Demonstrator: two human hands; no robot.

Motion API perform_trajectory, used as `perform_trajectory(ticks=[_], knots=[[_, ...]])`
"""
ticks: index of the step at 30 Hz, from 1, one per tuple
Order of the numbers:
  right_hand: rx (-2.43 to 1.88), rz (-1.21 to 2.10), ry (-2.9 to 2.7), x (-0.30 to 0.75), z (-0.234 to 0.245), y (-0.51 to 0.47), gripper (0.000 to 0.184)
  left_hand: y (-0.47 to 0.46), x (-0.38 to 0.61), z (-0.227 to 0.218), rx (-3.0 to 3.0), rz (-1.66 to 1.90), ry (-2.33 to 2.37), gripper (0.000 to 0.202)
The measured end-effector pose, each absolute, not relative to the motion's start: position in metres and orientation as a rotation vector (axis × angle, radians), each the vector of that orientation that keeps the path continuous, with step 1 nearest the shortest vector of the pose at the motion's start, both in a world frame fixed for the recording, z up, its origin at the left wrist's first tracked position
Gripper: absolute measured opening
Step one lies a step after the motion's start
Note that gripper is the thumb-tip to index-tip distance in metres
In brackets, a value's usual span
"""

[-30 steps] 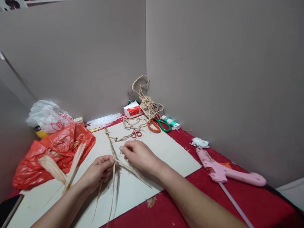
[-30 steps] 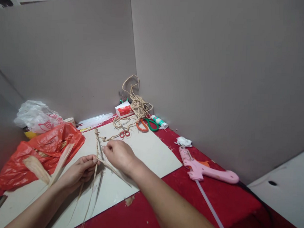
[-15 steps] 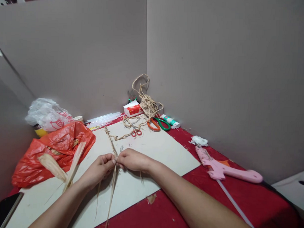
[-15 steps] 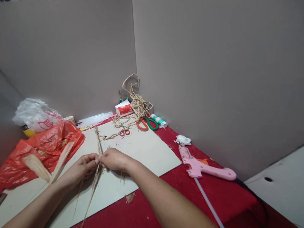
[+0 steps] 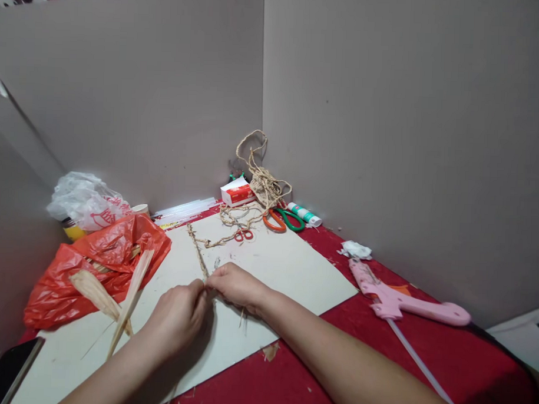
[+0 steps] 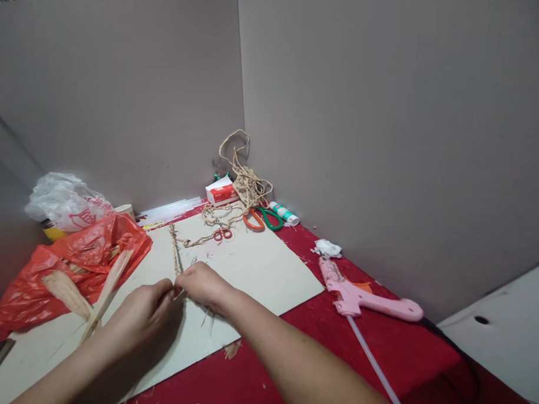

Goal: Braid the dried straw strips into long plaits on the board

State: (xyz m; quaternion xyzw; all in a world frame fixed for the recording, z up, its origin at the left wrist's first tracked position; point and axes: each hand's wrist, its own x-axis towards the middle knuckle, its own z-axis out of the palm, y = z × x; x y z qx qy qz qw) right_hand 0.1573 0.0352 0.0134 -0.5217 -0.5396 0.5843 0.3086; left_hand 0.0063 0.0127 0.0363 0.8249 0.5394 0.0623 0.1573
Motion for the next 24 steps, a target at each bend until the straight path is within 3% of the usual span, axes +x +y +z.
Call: perform_trajectory(ticks=[5,9,17,20,24], knots=[[-1.285,1.752,-1.328,0.158,0.010,0.036,0.022,-0.003,0.016,0.025,2.488,-0.005,1.659,0.030],[-1.269,1.763,-1.340,0.160,0.009,0.036,0.016,-0.012,0.016,0.033,2.447,0.004,1.506,0.025],[-1.104,1.855,-1.342,0.171,0.013,0.038,0.014,0.019,0.009,0.041,1.739,0.848,1.403,0.020],[-1.073,1.854,-1.402,0.171,0.012,0.040,0.016,0.027,0.013,0.024,1.290,0.665,1.134,0.020],[-1.119,1.819,-1.492,0.173,0.008,0.041,0.016,0.027,0.013,0.014,1.194,0.596,1.136,0.022]])
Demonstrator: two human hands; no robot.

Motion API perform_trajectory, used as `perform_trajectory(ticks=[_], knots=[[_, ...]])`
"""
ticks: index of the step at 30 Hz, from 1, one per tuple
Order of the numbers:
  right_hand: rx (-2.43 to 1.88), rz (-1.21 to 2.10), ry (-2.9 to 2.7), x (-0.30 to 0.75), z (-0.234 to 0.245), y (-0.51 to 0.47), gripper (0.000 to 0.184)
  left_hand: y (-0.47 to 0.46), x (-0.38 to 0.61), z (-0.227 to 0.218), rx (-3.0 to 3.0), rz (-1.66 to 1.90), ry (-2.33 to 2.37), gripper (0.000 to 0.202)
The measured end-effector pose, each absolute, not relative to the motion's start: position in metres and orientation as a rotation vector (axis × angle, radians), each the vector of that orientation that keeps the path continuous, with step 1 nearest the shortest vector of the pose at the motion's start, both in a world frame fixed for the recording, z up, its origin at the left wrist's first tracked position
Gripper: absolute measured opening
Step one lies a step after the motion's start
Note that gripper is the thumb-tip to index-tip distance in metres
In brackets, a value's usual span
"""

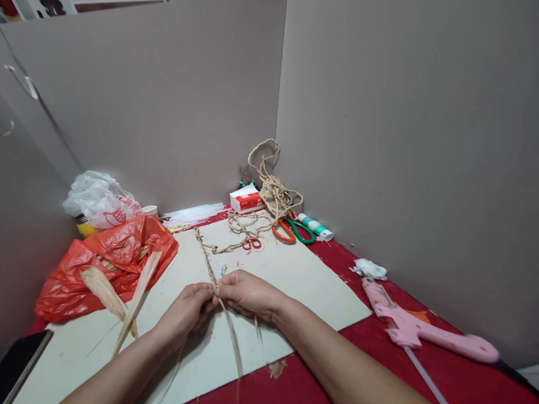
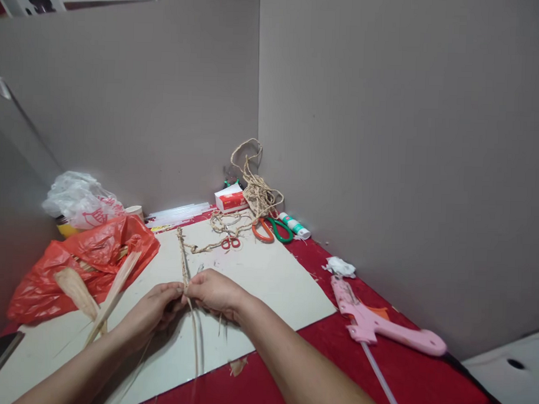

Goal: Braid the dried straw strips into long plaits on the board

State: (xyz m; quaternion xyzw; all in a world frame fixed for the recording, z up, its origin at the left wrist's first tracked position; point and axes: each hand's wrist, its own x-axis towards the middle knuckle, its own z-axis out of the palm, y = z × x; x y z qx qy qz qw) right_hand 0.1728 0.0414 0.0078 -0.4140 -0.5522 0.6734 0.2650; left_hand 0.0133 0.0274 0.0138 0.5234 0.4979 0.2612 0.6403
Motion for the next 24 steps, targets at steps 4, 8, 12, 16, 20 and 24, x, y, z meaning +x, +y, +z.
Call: perform_trajectory(ticks=[4,8,12,16,20,24], knots=[[-1.187,1.751,-1.597,0.174,0.007,0.041,0.018,0.030,0.009,0.016,1.235,0.598,1.183,0.020],[-1.234,1.594,-1.695,0.172,0.006,0.039,0.019,0.032,0.008,0.016,1.248,0.598,1.197,0.025],[-1.260,1.425,-1.817,0.172,0.006,0.038,0.019,0.031,0.008,0.013,1.253,0.629,1.187,0.027],[-1.290,1.359,-1.966,0.179,0.015,0.036,0.022,0.032,0.004,0.011,1.176,0.685,1.170,0.026],[-1.255,1.385,-2.067,0.190,0.027,0.037,0.026,0.033,0.002,0.011,1.101,0.696,1.115,0.024],[-1.261,1.401,-2.095,0.206,0.024,0.045,0.027,0.033,0.002,0.011,1.067,0.682,1.107,0.024]])
